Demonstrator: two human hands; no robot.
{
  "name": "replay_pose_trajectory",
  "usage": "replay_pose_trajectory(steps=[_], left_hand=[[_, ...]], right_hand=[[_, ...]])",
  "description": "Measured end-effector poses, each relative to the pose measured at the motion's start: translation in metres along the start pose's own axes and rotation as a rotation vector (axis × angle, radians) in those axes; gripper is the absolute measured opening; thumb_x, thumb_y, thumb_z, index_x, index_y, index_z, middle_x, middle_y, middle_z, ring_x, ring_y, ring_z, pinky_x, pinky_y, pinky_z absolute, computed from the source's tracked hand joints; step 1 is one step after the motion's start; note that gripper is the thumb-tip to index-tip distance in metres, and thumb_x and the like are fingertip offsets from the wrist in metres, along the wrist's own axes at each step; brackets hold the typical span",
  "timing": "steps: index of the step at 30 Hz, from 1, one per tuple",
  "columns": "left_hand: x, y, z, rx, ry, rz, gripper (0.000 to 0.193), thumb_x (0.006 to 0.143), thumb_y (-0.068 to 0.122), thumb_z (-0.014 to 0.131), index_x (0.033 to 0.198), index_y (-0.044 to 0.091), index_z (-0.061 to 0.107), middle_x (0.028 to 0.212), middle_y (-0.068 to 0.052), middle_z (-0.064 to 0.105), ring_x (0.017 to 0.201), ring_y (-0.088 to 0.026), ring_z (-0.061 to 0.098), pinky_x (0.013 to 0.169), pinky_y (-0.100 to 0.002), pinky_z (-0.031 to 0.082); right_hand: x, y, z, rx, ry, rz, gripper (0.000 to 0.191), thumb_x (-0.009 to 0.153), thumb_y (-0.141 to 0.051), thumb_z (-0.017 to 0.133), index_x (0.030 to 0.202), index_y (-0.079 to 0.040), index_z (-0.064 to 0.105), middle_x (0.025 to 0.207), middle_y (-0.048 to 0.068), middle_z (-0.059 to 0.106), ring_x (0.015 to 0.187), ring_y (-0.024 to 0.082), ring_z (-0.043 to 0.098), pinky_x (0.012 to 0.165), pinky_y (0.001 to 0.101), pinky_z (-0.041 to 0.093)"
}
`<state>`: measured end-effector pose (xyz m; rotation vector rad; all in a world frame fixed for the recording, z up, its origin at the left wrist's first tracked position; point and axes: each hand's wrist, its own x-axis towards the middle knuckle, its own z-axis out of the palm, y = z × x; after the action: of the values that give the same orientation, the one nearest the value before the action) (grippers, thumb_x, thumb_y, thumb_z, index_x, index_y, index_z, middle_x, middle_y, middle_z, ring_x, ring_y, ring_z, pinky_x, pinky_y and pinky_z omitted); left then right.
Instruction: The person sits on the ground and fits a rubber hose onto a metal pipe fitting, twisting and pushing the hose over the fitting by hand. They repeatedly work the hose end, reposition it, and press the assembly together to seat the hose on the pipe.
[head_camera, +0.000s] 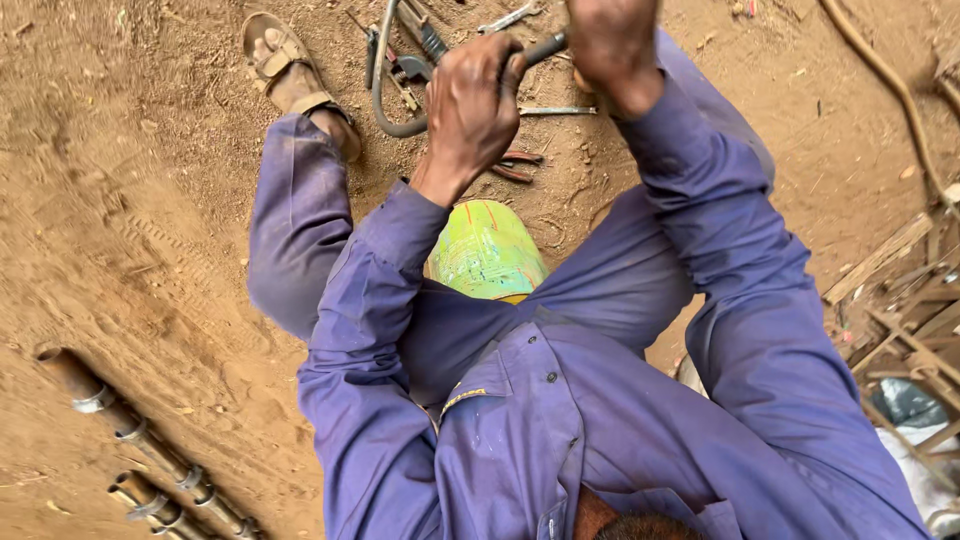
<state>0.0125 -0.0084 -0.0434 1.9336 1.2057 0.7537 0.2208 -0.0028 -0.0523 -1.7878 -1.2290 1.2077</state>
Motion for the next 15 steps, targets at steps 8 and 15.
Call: replay_pose_trajectory(steps=[8, 15], left_hand=[[0.003, 0.020, -0.021, -0.250, -0.070, 0.133, 0.029, 0.114, 0.027, 0.053, 0.109, 0.003, 0.067, 0.095, -0.013, 0.070, 0.081, -0.026, 0.067, 0.075, -0.041, 0.051], [0.010, 0.030, -0.031, -0.427, -0.120, 0.081, 0.038, 0.113, 0.033, 0.053, 0.107, -0.001, 0.069, 0.089, -0.013, 0.070, 0.077, -0.025, 0.068, 0.071, -0.038, 0.051]], right_hand=[[-0.003, -0.002, 0.002, 0.700, -0.391, 0.180, 0.014, 0.112, -0.009, 0.067, 0.100, -0.003, 0.063, 0.085, 0.003, 0.060, 0.075, 0.011, 0.058, 0.068, 0.0281, 0.049], [-0.010, -0.030, 0.001, 0.794, -0.357, 0.187, 0.018, 0.115, -0.013, 0.064, 0.099, -0.004, 0.060, 0.084, 0.002, 0.058, 0.065, 0.007, 0.051, 0.058, 0.0245, 0.042]])
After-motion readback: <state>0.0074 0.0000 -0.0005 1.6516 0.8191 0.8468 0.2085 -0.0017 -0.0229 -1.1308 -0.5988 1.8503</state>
